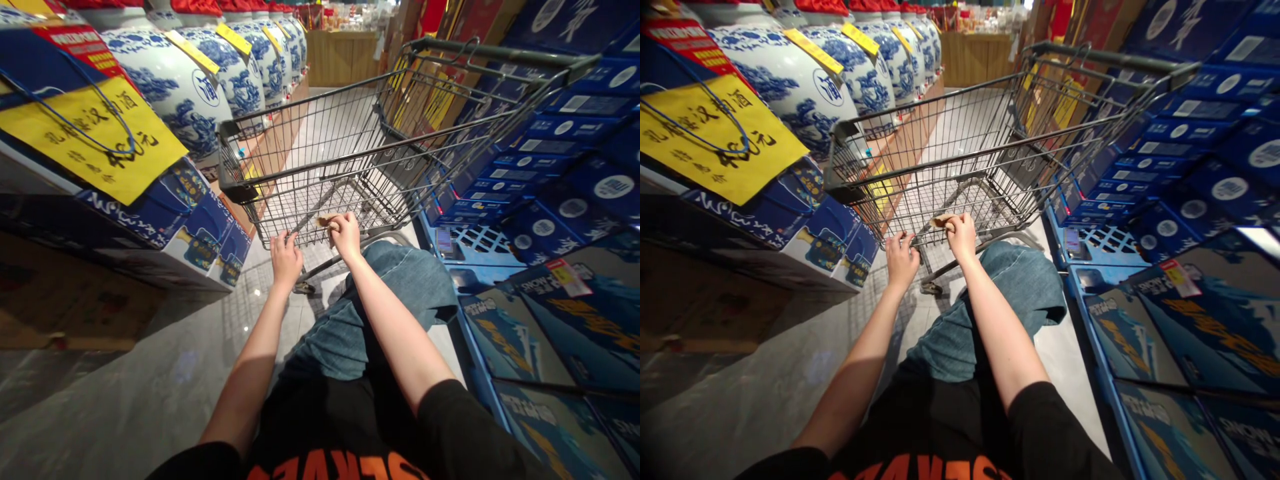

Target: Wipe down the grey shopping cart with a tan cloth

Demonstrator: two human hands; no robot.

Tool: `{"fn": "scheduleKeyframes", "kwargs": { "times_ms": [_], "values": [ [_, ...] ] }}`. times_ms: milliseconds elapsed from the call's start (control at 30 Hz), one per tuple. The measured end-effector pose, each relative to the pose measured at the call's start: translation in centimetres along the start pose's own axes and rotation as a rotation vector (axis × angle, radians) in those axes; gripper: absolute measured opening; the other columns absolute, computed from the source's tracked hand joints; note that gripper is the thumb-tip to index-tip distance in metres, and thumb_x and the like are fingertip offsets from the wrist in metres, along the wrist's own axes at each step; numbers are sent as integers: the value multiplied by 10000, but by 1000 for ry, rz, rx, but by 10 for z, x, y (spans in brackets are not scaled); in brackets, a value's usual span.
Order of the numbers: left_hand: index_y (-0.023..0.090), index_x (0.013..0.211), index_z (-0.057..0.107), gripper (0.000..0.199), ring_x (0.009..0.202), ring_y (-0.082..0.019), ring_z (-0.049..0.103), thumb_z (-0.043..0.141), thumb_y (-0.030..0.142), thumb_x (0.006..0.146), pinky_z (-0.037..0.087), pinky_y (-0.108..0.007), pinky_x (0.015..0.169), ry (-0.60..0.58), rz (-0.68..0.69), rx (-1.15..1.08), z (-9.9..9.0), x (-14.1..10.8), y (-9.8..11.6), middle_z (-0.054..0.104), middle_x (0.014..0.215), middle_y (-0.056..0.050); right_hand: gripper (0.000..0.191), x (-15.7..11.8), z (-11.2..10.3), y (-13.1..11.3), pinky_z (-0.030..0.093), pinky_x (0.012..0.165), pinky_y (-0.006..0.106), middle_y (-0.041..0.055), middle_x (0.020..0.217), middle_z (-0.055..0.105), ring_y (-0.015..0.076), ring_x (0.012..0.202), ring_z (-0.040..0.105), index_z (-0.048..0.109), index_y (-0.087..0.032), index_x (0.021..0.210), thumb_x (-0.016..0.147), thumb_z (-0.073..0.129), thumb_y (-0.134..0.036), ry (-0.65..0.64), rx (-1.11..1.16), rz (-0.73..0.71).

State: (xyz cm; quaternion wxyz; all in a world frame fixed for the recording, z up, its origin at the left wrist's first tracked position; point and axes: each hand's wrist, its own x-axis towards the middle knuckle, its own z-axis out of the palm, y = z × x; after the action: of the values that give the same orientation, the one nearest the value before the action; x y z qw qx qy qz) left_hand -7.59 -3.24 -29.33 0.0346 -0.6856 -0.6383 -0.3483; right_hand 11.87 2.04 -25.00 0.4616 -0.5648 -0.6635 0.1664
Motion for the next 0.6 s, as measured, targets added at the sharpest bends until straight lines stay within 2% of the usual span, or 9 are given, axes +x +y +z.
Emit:
{"fn": "scheduleKeyframes", "kwargs": {
  "times_ms": [100,167,233,400,467,533,600],
  "values": [
    [126,1347,665,453,1406,-357,541,494,163,929,234,-617,1307,2,7,4,0,-1,0,602,1438,-220,233,4,-9,-3,493,1023,392,100,1132,544,230,1110,543,682,-207,930,835,522,-68,202,81,-137],
    [114,1351,663,455,1408,-354,542,486,170,936,246,-611,1305,0,22,12,0,-2,0,601,1437,-226,249,6,-14,-4,470,1069,418,109,1199,536,241,1184,525,679,-212,957,834,521,-65,261,110,-201],
    [100,1355,660,460,1406,-352,545,480,170,938,255,-604,1304,5,33,18,1,-3,0,602,1434,-234,217,7,-15,-4,461,1081,444,119,1197,534,256,1182,515,679,-200,922,835,530,-69,228,93,-191],
    [121,1345,663,448,1395,-347,555,496,164,932,248,-600,1308,21,15,10,2,-2,1,606,1431,-219,193,1,-6,-3,511,929,416,96,969,528,247,954,525,695,-176,813,807,544,-56,-46,-47,-23],
    [129,1340,665,443,1396,-346,553,498,162,932,244,-604,1309,19,12,3,2,-2,0,605,1433,-217,202,0,-6,-4,507,931,411,101,991,538,250,977,529,707,-174,836,817,541,-62,-15,-39,-57],
    [129,1342,664,443,1400,-349,549,499,161,931,247,-607,1307,17,14,4,2,-2,1,603,1435,-218,227,1,-9,-5,488,987,419,114,1088,553,258,1067,526,720,-180,911,840,532,-74,79,-2,-129],
    [124,1345,663,448,1403,-353,547,498,159,931,257,-609,1303,17,19,12,1,-3,1,602,1437,-220,268,1,-9,-5,465,1038,429,121,1180,552,262,1143,512,727,-189,987,849,528,-76,121,24,-186]
  ]
}}
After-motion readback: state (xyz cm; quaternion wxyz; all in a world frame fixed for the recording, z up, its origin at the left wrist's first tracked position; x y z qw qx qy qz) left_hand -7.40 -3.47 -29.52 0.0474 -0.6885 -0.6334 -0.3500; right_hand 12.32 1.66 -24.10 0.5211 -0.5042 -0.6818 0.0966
